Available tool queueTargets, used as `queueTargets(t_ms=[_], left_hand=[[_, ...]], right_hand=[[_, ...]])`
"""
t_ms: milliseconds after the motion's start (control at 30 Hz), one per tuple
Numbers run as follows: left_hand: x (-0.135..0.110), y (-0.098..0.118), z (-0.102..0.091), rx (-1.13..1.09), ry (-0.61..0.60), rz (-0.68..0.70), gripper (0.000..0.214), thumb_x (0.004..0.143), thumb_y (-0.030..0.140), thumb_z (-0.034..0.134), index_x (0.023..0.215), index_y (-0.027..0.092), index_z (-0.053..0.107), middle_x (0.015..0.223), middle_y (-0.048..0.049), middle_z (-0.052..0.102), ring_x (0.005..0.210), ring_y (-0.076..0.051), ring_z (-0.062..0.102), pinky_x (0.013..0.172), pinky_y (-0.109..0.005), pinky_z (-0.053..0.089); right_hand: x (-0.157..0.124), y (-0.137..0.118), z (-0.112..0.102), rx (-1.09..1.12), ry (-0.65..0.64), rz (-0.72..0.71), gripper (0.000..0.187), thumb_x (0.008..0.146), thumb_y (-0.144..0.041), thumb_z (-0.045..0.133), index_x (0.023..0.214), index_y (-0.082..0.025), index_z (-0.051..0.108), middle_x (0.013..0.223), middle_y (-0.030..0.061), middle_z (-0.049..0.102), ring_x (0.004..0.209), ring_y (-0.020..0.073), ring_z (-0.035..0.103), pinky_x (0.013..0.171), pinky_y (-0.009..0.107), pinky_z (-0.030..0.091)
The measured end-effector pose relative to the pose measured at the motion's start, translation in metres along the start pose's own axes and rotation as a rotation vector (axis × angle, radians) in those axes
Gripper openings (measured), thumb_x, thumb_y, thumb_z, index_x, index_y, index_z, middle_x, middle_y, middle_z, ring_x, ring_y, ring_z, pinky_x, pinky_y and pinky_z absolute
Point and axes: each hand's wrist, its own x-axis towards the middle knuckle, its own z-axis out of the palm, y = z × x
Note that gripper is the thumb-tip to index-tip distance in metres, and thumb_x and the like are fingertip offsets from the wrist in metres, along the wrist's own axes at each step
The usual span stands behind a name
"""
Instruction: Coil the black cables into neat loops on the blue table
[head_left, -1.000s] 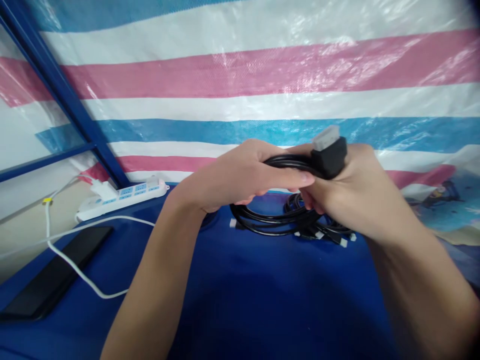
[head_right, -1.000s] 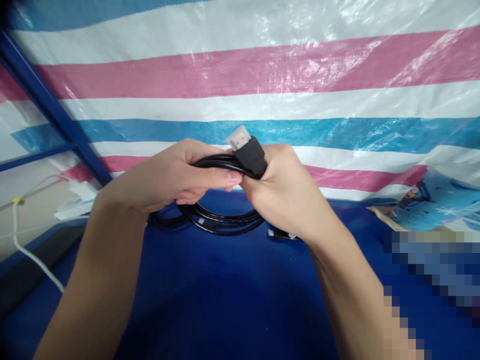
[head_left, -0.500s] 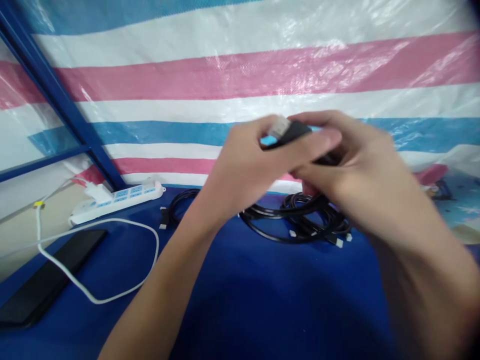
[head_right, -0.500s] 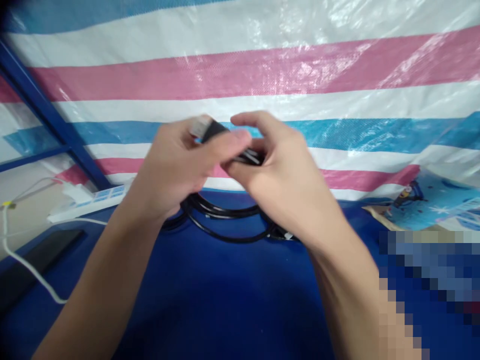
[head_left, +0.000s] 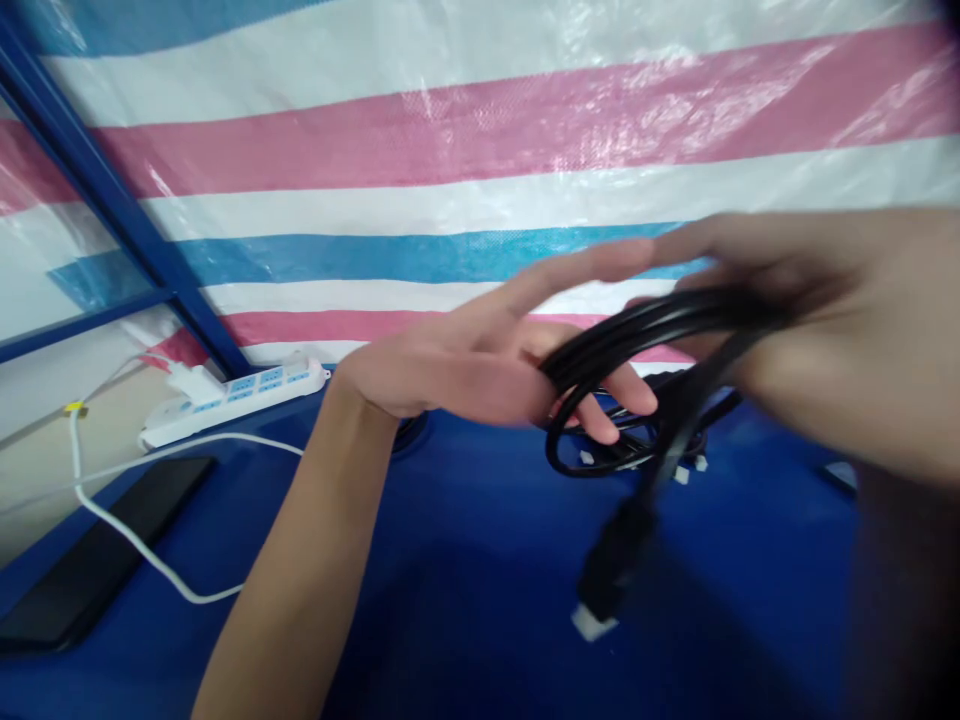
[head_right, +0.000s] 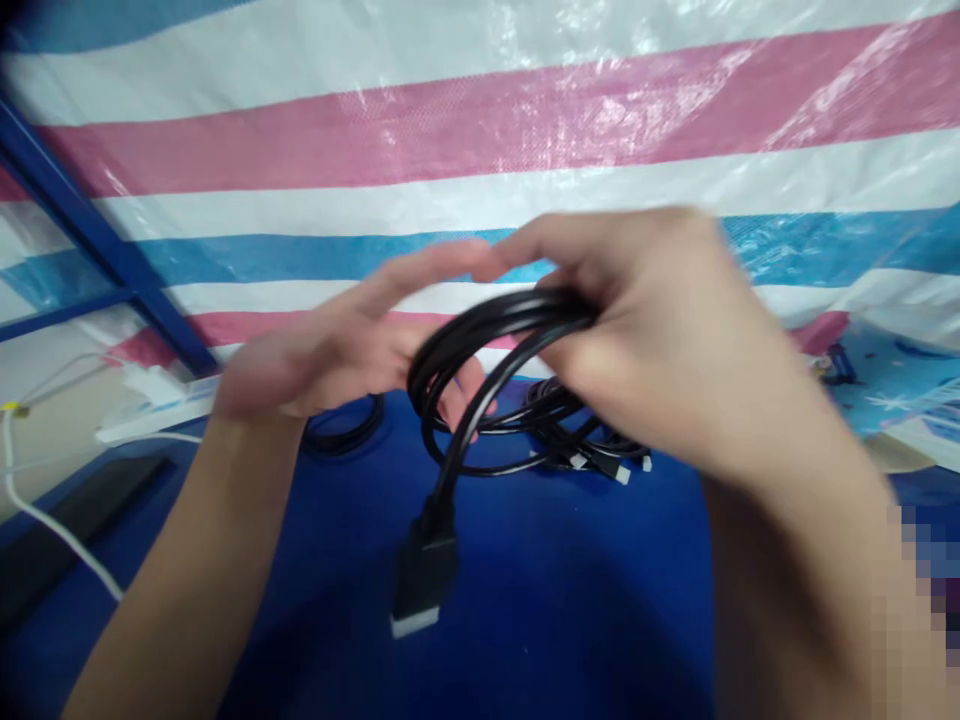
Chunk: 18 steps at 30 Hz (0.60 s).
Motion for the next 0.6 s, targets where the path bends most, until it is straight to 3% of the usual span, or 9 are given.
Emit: queueTargets(t_ms=[33,67,100,167,267,400,500,600], left_hand=[[0.001,-0.001,-0.003,0.104,-0.152,-0.026,0.055,0.053,-0.001,0.072,0.101,0.025,0.063,0.064,0.0005,0.064,0.057,-0.019,0.064,0.056,-0.03,0.051],[0.003,-0.002,-0.005,0.209,-0.208,0.003,0.058,0.055,-0.003,0.07,0.103,0.027,0.061,0.061,0.0041,0.061,0.054,-0.015,0.061,0.052,-0.025,0.048],[0.004,-0.002,-0.007,0.303,-0.214,0.04,0.055,0.058,-0.004,0.067,0.102,0.027,0.06,0.057,0.007,0.057,0.049,-0.011,0.057,0.048,-0.019,0.044],[0.007,-0.002,-0.006,0.426,-0.043,0.201,0.04,0.065,-0.005,0.06,0.094,0.023,0.059,0.051,0.0095,0.047,0.041,-0.004,0.046,0.041,-0.012,0.031],[0.007,0.0,-0.001,0.495,0.14,0.384,0.03,0.067,-0.007,0.052,0.083,0.018,0.056,0.052,0.0087,0.045,0.042,0.0,0.039,0.042,-0.008,0.025],[0.006,0.005,-0.006,0.369,0.223,0.522,0.027,0.074,-0.003,0.054,0.089,0.019,0.051,0.047,0.0111,0.036,0.035,0.0,0.03,0.04,-0.011,0.025],[0.006,0.007,-0.014,0.384,0.131,0.438,0.025,0.077,0.006,0.059,0.096,0.02,0.053,0.046,0.011,0.038,0.034,-0.003,0.035,0.039,-0.014,0.03],[0.005,0.006,-0.015,0.567,-0.04,0.197,0.029,0.075,0.014,0.065,0.103,0.02,0.058,0.052,0.0065,0.051,0.042,-0.009,0.051,0.043,-0.017,0.038]], right_hand=[[0.001,-0.001,0.002,-0.152,-0.013,-0.028,0.034,0.065,-0.013,0.057,0.094,-0.027,0.067,0.071,0.0041,0.066,0.059,0.0254,0.057,0.048,0.036,0.036],[0.002,-0.002,0.005,-0.286,-0.003,-0.043,0.04,0.062,-0.009,0.053,0.097,-0.024,0.067,0.069,0.0047,0.065,0.059,0.0263,0.058,0.051,0.036,0.036],[0.004,-0.003,0.009,-0.38,0.022,-0.049,0.043,0.061,-0.007,0.051,0.099,-0.021,0.066,0.067,0.0049,0.064,0.059,0.0263,0.057,0.053,0.036,0.036],[0.006,-0.007,0.018,-0.377,0.065,-0.057,0.041,0.063,-0.007,0.05,0.1,-0.018,0.065,0.066,0.0046,0.062,0.058,0.0242,0.057,0.053,0.034,0.035],[0.008,-0.011,0.025,-0.055,0.103,-0.012,0.028,0.071,-0.012,0.055,0.097,-0.021,0.064,0.063,0.0004,0.058,0.052,0.0164,0.052,0.048,0.029,0.034],[0.006,-0.009,0.024,0.495,0.076,0.153,0.008,0.084,-0.027,0.058,0.079,-0.023,0.063,0.052,-0.003,0.049,0.041,0.0113,0.048,0.041,0.026,0.038],[0.007,-0.002,0.018,0.558,0.03,0.206,0.024,0.084,-0.034,0.06,0.064,-0.022,0.059,0.042,-0.0048,0.042,0.033,0.0078,0.038,0.035,0.024,0.032],[0.008,0.003,0.013,0.256,-0.069,0.094,0.02,0.08,-0.025,0.058,0.062,-0.022,0.064,0.043,-0.0038,0.049,0.034,0.0087,0.04,0.033,0.023,0.024]])
